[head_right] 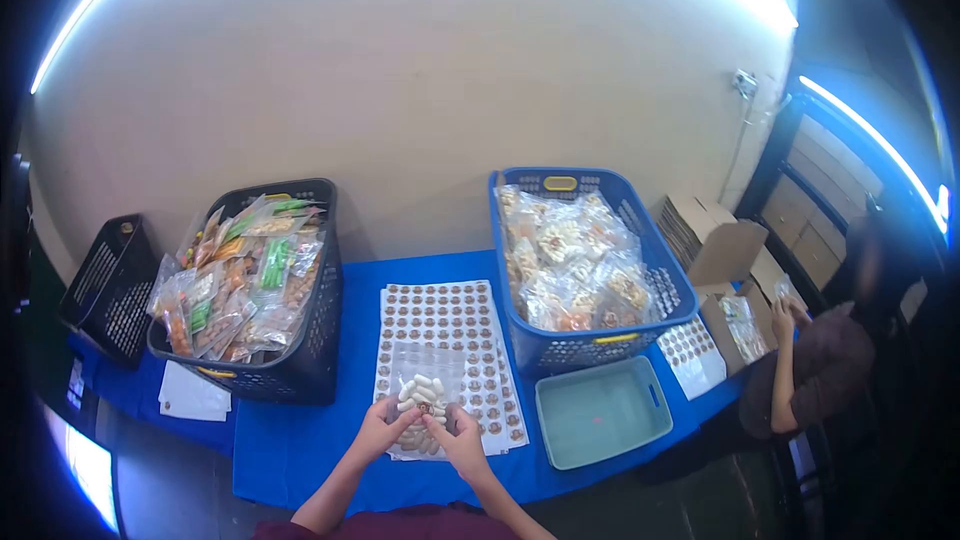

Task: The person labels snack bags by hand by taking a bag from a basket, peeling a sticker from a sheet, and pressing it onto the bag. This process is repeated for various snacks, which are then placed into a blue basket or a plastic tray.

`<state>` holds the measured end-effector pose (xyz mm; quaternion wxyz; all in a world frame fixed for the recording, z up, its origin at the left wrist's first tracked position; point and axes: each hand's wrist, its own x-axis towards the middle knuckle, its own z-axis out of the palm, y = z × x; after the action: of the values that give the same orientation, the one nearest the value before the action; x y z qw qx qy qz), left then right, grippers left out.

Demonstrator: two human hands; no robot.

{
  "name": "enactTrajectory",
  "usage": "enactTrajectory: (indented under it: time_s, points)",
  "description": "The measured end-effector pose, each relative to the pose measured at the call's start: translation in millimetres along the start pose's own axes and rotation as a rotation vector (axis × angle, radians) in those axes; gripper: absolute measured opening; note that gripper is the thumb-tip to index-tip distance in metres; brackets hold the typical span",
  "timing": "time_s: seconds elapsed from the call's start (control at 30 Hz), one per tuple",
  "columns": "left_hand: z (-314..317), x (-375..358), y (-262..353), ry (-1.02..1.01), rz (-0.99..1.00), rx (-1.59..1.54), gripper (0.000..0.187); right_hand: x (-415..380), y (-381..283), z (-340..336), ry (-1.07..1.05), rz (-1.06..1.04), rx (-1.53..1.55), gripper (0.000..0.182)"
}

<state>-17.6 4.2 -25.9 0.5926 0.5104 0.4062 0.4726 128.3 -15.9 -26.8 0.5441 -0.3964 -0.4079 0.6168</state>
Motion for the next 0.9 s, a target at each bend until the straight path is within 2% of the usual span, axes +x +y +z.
enactTrajectory:
  time_s: [0.1,0.17,0.2,0.3,0.33,0.43,0.47,0.57,0.6,0.7,0.8,0.9]
  points:
    - [10.8,10.7,4.2,-0.005,-0.041,0.021,0.027,-11.5,-1.6,-11.8,0.01,-0.01,-0.139,0.012]
    - [18.7,13.6,0.3,0.007,0.012,0.055,0.024,-13.1,7.1,-25.3,0.026,0.0,-0.282,0.012]
    - [24.7,13.8,1.3,-0.007,0.031,0.036,0.024,-16.9,3.8,-24.2,0.016,-0.051,-0.123,0.014]
    - [33.6,12.5,-18.8,-0.08,0.076,0.124,0.025,-20.0,23.9,-39.9,0.086,-0.029,-0.085,0.021]
    - [33.1,11.9,-25.8,-0.105,0.089,0.182,0.026,-24.7,18.8,-39.1,0.102,-0.022,0.058,0.028]
    - [38.2,5.7,-36.3,-0.147,0.054,0.243,0.028,-30.5,9.8,-34.8,0.164,-0.107,0.069,0.029]
    - [34.5,6.3,-50.3,-0.181,0.0,0.167,0.03,-30.6,14.7,-37.3,0.191,-0.122,0.045,0.027]
    - [43.7,-2.1,-26.9,-0.162,-0.1,0.075,0.029,-29.3,9.9,-39.1,0.227,-0.114,0.06,0.027]
    - [47.0,-4.9,-27.3,-0.12,-0.066,0.13,0.029,-27.6,11.2,-42.6,0.23,-0.108,0.064,0.027]
    - [43.3,-3.1,-42.2,-0.151,-0.16,0.044,0.028,-24.0,7.0,-46.9,0.19,-0.075,0.087,0.028]
    - [41.0,2.6,-44.2,-0.083,-0.141,0.195,0.026,-20.8,7.6,-48.6,0.145,-0.067,0.111,0.028]
    - [55.6,1.0,-17.5,-0.043,-0.118,0.121,0.027,-17.5,2.6,-48.2,0.185,-0.119,0.052,0.028]
